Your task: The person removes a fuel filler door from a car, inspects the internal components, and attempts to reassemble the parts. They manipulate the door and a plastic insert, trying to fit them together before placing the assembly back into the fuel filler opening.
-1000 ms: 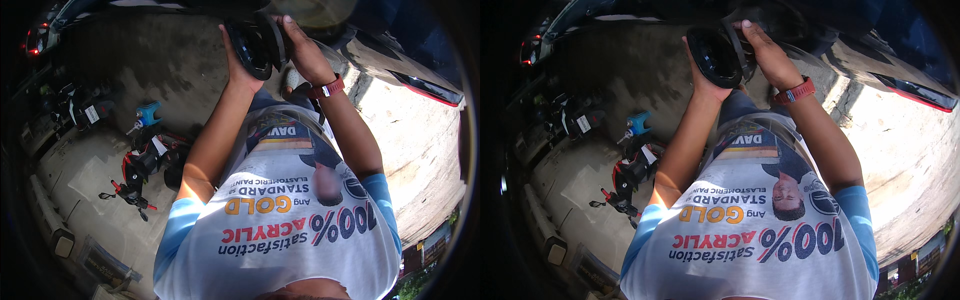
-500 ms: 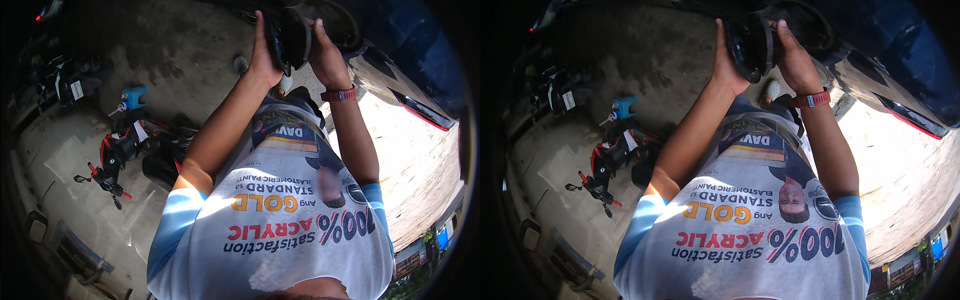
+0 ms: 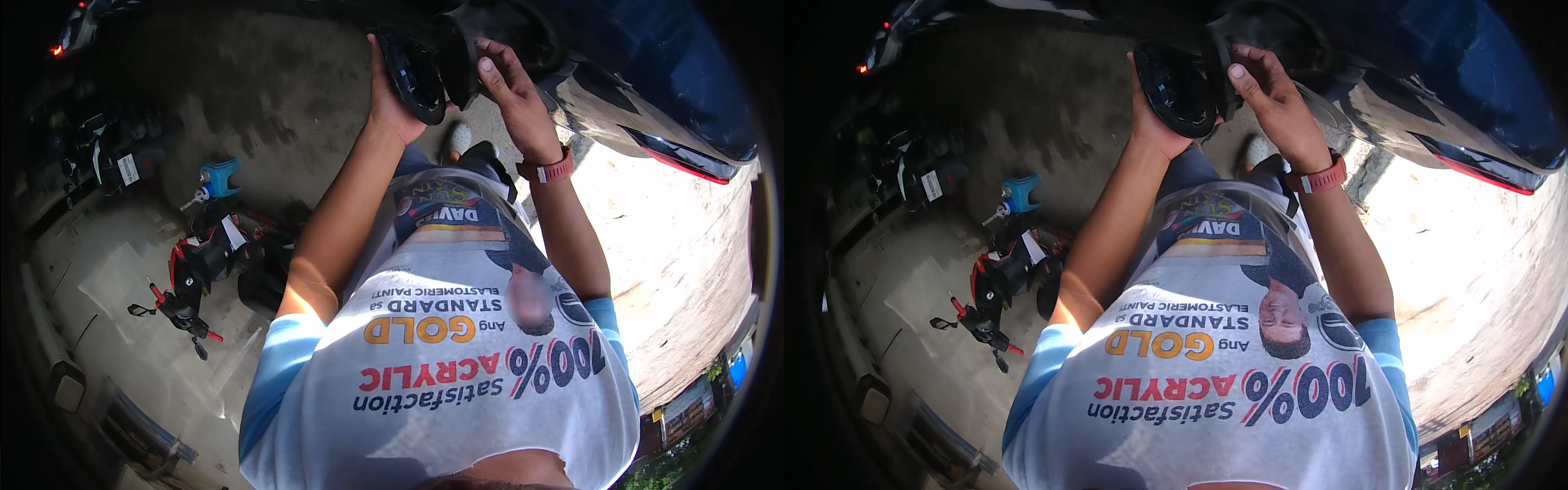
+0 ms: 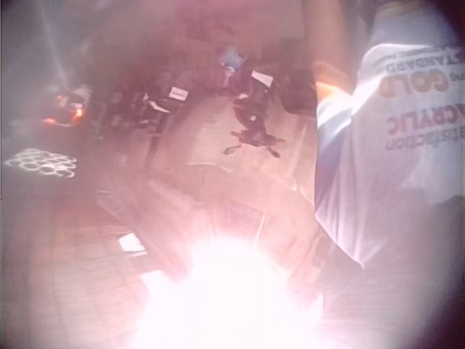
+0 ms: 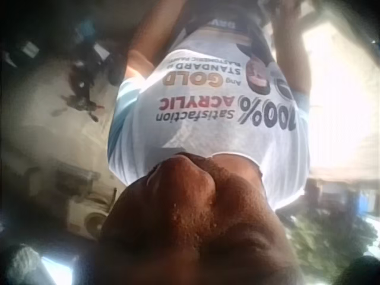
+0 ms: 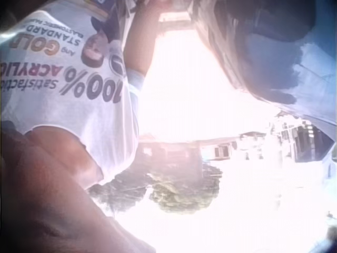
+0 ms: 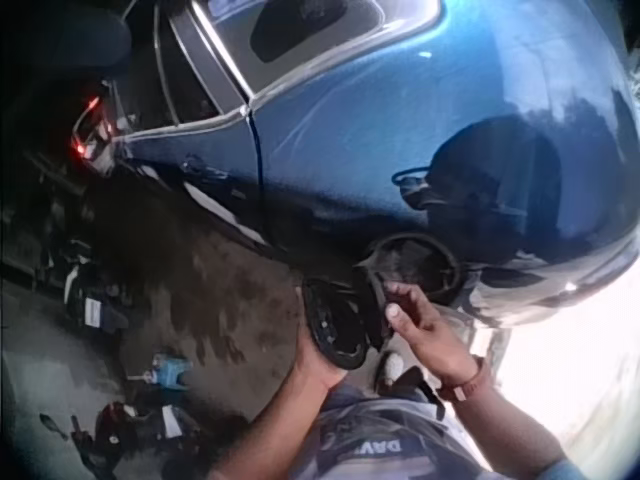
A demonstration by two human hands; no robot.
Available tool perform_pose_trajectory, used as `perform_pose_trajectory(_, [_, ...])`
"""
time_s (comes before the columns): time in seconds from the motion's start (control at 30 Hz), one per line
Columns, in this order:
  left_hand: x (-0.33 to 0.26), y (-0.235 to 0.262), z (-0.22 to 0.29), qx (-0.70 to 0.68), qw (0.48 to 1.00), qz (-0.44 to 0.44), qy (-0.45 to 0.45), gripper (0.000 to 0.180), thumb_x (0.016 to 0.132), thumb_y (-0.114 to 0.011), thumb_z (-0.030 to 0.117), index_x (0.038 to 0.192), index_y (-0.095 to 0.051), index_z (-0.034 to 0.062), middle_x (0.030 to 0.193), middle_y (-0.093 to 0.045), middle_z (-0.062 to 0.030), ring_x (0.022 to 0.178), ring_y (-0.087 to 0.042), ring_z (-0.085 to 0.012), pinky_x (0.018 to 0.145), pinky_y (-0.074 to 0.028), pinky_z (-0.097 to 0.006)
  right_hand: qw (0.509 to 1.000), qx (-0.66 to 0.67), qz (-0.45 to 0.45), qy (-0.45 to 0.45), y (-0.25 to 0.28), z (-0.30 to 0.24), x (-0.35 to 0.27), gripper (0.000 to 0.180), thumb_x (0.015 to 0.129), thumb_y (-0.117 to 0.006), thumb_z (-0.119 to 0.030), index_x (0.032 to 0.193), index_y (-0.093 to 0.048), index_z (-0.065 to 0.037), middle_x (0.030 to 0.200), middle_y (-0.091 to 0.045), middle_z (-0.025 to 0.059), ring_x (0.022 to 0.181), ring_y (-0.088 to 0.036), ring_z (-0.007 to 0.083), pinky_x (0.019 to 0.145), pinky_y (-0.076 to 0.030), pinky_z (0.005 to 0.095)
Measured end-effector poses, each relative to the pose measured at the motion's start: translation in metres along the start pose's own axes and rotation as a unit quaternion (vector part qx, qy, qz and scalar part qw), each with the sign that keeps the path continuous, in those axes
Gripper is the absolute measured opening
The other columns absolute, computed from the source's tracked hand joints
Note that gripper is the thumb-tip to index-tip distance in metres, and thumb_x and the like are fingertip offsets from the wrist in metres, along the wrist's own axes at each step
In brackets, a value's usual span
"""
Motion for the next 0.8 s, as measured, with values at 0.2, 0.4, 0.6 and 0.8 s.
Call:
perform_pose_trajectory(0.2, [0.001,0.055,0.008,-0.032,0.997,-0.02,0.064,0.096,0.082,-0.04,0.093,0.131,-0.065,0.0148,0.126,-0.067,-0.0219,0.123,-0.057,-0.049,0.105,-0.039,-0.073,0.997,-0.033,0.036,0.056,-0.004,0.004,-0.017,0.046,0.097,-0.074,-0.02,0.134,-0.057,0.002,0.116,-0.07,0.0097,0.103,-0.066,0.0142,0.09,-0.053,0.0281])
perform_pose_trajectory(0.4, [0.005,0.068,0.025,-0.059,0.984,-0.098,0.137,0.099,0.082,-0.039,0.094,0.136,-0.064,0.0148,0.136,-0.061,-0.0278,0.135,-0.045,-0.0554,0.111,-0.026,-0.078,0.979,-0.089,0.18,0.026,0.026,0.006,-0.024,0.038,0.101,-0.07,-0.026,0.127,-0.063,0.001,0.095,-0.071,0.0042,0.083,-0.066,0.009,0.076,-0.053,0.0255])
perform_pose_trajectory(0.6, [-0.003,0.064,0.051,0.0,0.973,-0.1,0.208,0.094,0.084,-0.043,0.09,0.14,-0.06,0.0165,0.14,-0.058,-0.0267,0.141,-0.039,-0.0556,0.11,-0.025,-0.082,0.932,-0.161,0.321,0.047,0.013,0.002,-0.042,0.055,0.101,-0.069,-0.036,0.141,-0.054,-0.002,0.116,-0.071,0.0124,0.085,-0.068,0.0149,0.079,-0.054,0.0293])
perform_pose_trajectory(0.8, [-0.015,0.067,0.086,0.044,0.956,-0.165,0.24,0.088,0.087,-0.048,0.084,0.152,-0.044,0.0247,0.142,-0.057,-0.0211,0.139,-0.044,-0.0506,0.106,-0.036,-0.079,0.869,-0.039,0.493,0.009,-0.027,0.058,-0.099,0.051,0.103,-0.066,-0.036,0.139,-0.055,-0.001,0.131,-0.066,0.015,0.096,-0.064,0.0153,0.087,-0.053,0.0296])
Point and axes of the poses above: each hand's wrist, its own x-axis towards the middle knuckle, its own y-axis out of the back of the hand, z = x × y, the point moved 7 cm from there along x, towards the middle knuckle
